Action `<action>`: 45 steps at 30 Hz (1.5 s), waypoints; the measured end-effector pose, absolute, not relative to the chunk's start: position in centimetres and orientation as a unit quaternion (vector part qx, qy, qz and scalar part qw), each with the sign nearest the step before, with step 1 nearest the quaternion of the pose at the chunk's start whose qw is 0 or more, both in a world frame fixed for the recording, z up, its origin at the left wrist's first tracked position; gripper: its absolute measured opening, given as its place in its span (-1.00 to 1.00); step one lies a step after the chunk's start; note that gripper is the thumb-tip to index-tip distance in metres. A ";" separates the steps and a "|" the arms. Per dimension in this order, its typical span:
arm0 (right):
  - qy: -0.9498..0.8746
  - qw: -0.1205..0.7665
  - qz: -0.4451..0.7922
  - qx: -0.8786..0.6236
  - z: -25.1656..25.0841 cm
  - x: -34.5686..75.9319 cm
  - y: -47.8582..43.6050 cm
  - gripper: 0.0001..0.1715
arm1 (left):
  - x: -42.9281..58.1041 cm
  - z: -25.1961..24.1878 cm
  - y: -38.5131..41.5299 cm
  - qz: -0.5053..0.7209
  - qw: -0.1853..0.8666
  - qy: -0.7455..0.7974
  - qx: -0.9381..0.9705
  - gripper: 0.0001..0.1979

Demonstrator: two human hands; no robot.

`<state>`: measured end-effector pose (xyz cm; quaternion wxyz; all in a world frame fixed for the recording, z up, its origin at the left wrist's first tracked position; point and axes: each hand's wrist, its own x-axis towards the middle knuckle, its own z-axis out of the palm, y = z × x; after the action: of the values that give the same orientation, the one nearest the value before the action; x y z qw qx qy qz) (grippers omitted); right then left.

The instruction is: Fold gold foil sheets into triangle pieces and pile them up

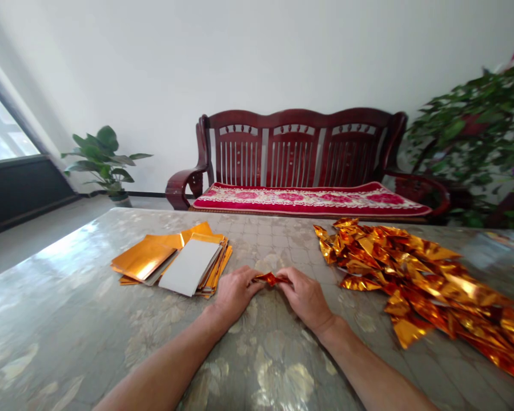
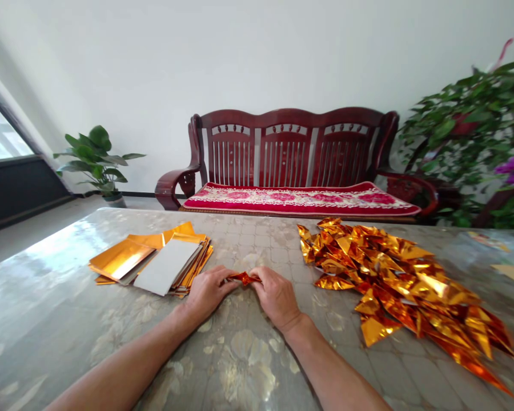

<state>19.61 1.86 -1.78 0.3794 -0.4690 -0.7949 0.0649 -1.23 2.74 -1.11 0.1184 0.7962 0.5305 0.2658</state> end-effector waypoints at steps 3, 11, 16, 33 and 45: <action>-0.769 0.400 0.092 -0.490 -2.0 19.7 2.2 -0.81 | -1.3 -1.6 3.1 0.318 0.179 0.509 0.780 -0.64; -0.747 0.401 0.099 -0.521 -2.1 19.8 2.3 -0.72 | -1.8 -1.7 3.6 0.396 0.236 0.434 0.774 -0.74; -0.748 0.410 0.104 -0.512 -2.1 19.6 2.5 -0.69 | -1.9 -1.7 3.6 0.394 0.240 0.448 0.766 -0.72; -0.754 0.412 0.147 -0.489 -1.9 19.4 2.4 -0.82 | -2.3 -0.2 2.8 0.286 0.074 0.375 0.879 -0.70; -0.785 0.390 0.145 -0.460 -1.9 19.8 2.1 -0.75 | -1.9 -1.1 3.4 0.306 0.120 0.464 0.822 -0.87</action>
<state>19.82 2.13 -1.89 0.3896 -0.4598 -0.7847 0.1448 -1.93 3.38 -1.09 0.1197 0.8224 0.4642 0.3063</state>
